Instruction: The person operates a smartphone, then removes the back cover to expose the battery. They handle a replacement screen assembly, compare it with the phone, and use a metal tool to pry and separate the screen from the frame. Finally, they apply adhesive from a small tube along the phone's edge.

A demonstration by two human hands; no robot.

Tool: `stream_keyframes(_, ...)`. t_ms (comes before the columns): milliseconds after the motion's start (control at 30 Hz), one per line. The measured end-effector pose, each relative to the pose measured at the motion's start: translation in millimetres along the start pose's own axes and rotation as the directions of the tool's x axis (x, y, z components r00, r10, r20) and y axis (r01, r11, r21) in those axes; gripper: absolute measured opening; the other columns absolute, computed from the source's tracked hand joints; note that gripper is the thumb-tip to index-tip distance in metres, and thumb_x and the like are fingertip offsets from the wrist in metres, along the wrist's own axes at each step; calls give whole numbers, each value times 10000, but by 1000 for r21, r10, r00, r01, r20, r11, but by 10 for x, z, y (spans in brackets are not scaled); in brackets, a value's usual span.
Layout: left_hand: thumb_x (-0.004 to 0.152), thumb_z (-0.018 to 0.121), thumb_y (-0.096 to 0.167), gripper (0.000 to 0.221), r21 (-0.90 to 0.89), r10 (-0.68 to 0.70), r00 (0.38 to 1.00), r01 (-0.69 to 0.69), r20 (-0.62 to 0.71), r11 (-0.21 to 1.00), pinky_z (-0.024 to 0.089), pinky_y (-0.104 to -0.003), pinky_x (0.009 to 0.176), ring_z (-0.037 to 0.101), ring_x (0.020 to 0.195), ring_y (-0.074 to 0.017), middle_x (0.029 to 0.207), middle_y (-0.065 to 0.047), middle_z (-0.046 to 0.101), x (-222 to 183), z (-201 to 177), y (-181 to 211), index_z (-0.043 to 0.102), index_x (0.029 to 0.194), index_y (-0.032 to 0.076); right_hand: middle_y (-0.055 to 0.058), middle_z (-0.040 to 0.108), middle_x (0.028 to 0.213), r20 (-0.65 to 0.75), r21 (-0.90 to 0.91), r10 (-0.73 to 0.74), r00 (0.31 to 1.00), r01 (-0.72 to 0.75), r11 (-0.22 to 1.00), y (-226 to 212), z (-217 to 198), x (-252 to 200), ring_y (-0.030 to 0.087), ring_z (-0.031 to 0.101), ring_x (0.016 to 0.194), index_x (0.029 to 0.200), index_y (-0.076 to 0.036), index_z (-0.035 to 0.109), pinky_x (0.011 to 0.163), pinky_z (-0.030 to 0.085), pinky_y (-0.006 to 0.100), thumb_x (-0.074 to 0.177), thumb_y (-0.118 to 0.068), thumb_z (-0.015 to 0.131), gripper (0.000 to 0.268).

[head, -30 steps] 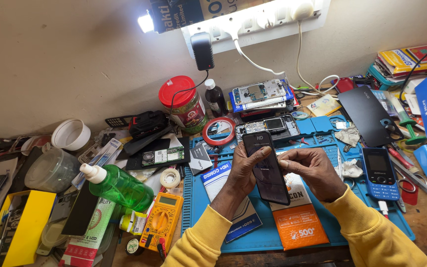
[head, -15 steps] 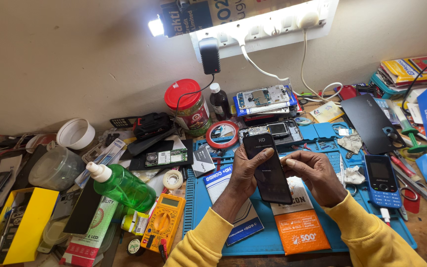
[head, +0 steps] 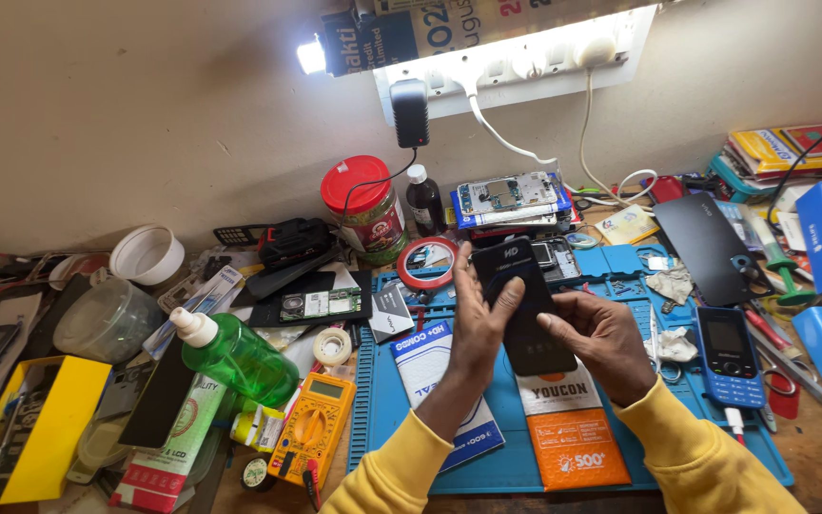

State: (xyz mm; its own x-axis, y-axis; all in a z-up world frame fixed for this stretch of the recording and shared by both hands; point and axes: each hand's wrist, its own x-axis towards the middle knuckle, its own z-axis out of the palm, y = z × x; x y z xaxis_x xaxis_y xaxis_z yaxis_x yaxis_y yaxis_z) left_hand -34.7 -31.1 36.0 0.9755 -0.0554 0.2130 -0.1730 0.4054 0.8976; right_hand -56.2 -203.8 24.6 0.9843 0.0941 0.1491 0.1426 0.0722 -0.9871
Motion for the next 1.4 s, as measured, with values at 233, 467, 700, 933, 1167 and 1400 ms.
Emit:
stream_keyframes(233, 1031, 312, 644, 766, -333, -291, 906, 389, 308, 859, 513, -391, 1062, 499, 1346, -266, 1464, -82, 383, -116, -29, -367, 118, 1603, 172, 133, 775, 1082, 136, -513, -434, 890, 438, 738, -162, 144, -76, 190, 772, 941, 1182, -13, 726, 802, 623, 301, 885, -94, 737, 308)
stream_keyframes(467, 1083, 230, 721, 822, -525, -322, 794, 589, 515, 614, 660, -401, 735, 722, 1030, -274, 1163, -135, 661, -92, -175, -412, 478, 1493, 53, 21, 747, 1045, -46, -652, -499, 865, 352, 671, -222, 35, -52, 202, 687, 946, 1244, -90, 640, 821, 553, 354, 929, -47, 620, 319)
stream_keyframes(700, 1134, 243, 670, 768, -493, -280, 757, 613, 590, 618, 643, -413, 855, 707, 1118, -312, 1257, -159, 644, -135, -80, -316, 482, 1500, 38, -21, 716, 975, 36, -824, -602, 798, 365, 434, -152, -47, -6, 192, 612, 922, 1284, -123, 613, 906, 445, 388, 837, -30, 673, 460)
stream_keyframes(933, 1120, 251, 630, 693, -435, -309, 766, 594, 564, 677, 567, -437, 1018, 626, 1245, -238, 1395, -120, 584, -137, -46, -355, 460, 1524, 108, -25, 713, 986, 57, -830, -580, 813, 361, 425, -215, -10, -19, 177, 619, 854, 1308, -124, 594, 858, 419, 378, 825, -18, 663, 499)
stream_keyframes(1167, 1139, 269, 598, 661, -416, -311, 770, 583, 557, 698, 548, -422, 1055, 604, 1288, -227, 1473, -103, 556, -140, -40, -409, 423, 1570, 121, -10, 672, 947, 48, -832, -539, 841, 332, 444, -225, -4, -24, 199, 598, 867, 1342, -116, 590, 870, 419, 380, 804, 20, 632, 556)
stream_keyframes(1400, 1115, 245, 606, 667, -343, -364, 773, 579, 519, 739, 608, -387, 952, 664, 1171, -217, 1383, -119, 590, -146, -61, -416, 432, 1530, 118, -28, 692, 953, 58, -841, -550, 833, 338, 423, -223, 9, -65, 182, 614, 885, 1325, -108, 615, 890, 424, 387, 805, 8, 661, 535)
